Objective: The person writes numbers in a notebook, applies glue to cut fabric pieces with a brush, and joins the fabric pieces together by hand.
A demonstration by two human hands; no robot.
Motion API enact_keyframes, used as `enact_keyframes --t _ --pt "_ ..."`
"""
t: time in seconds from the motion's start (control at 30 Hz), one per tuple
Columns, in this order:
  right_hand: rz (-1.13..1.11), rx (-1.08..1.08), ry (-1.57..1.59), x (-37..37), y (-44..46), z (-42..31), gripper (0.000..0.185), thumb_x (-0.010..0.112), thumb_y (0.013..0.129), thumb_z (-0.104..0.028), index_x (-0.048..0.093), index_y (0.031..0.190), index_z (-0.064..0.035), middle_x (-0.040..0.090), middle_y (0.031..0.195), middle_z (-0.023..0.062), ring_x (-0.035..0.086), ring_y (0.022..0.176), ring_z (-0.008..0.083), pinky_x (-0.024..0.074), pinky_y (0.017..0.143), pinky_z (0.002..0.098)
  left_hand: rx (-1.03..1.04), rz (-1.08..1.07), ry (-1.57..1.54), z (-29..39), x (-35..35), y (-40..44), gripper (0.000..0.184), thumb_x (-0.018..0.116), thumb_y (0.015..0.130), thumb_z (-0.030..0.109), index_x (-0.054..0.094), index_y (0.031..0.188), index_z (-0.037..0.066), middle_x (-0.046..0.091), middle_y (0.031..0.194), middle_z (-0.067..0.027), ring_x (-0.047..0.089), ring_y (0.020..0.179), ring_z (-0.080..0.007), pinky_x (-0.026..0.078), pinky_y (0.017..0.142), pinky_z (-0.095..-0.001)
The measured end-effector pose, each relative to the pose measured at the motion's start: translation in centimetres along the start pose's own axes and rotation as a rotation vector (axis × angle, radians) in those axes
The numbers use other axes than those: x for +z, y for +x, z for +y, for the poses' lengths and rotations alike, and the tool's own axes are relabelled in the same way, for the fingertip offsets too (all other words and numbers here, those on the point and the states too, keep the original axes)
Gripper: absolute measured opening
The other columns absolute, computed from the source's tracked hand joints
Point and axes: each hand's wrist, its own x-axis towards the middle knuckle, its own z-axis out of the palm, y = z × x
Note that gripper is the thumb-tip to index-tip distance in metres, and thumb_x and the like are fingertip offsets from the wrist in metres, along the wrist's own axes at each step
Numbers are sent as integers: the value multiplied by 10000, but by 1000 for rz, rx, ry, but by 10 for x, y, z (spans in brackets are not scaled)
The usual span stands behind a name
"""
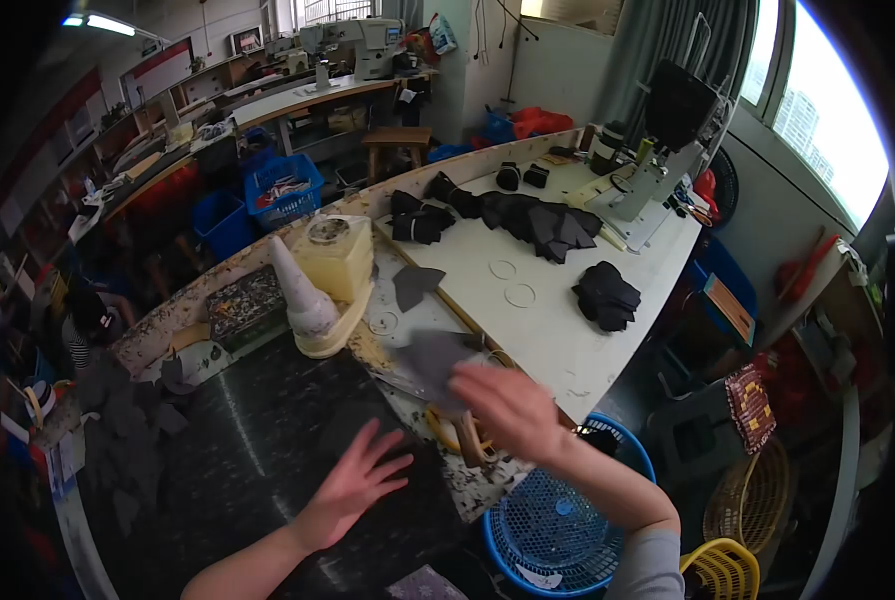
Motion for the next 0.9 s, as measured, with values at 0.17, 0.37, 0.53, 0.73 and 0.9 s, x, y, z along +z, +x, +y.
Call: enact_keyframes --t 0.17,0.37,0.53,0.73,0.9 --pt "30 175 160 -41 -15 15 359 753 799 -154 650 1141 -119 610 1272 123 581 1186 277 447 1034 445 51 595 89 5 5 -28 432 602 866 44 529 1292 23 623 1207 -136 621 1107 -278 512 951 -407" --pt "71 1127 -304 -85 -138 292 854 770 767 -525 472 1327 47 445 1413 259 480 1271 396 414 1048 448 233 1014 414 97 -82 -218 495 562 740 -7 545 1234 9 648 1102 -138 642 1050 -300 541 888 -413" --pt "-388 1439 25 -94 -122 307 946 879 580 -557 581 1203 88 665 1124 213 668 983 279 541 840 381 -346 1489 2059 123 -154 -325 619 645 749 9 478 1345 16 462 1386 -170 470 1274 -349 437 1017 -472" --pt "35 1049 552 -87 -56 199 605 878 625 -128 546 1112 8 674 967 139 690 869 239 582 780 349 186 734 1680 55 -14 -141 729 712 774 16 406 1434 63 338 1518 -147 333 1414 -308 355 1110 -441" --pt "-237 759 873 -21 45 -27 746 892 694 -254 468 1265 -28 590 1135 138 593 1063 221 483 928 334 219 285 372 -16 21 -20 796 765 794 43 347 1470 63 413 1477 -126 411 1361 -254 368 1103 -396"
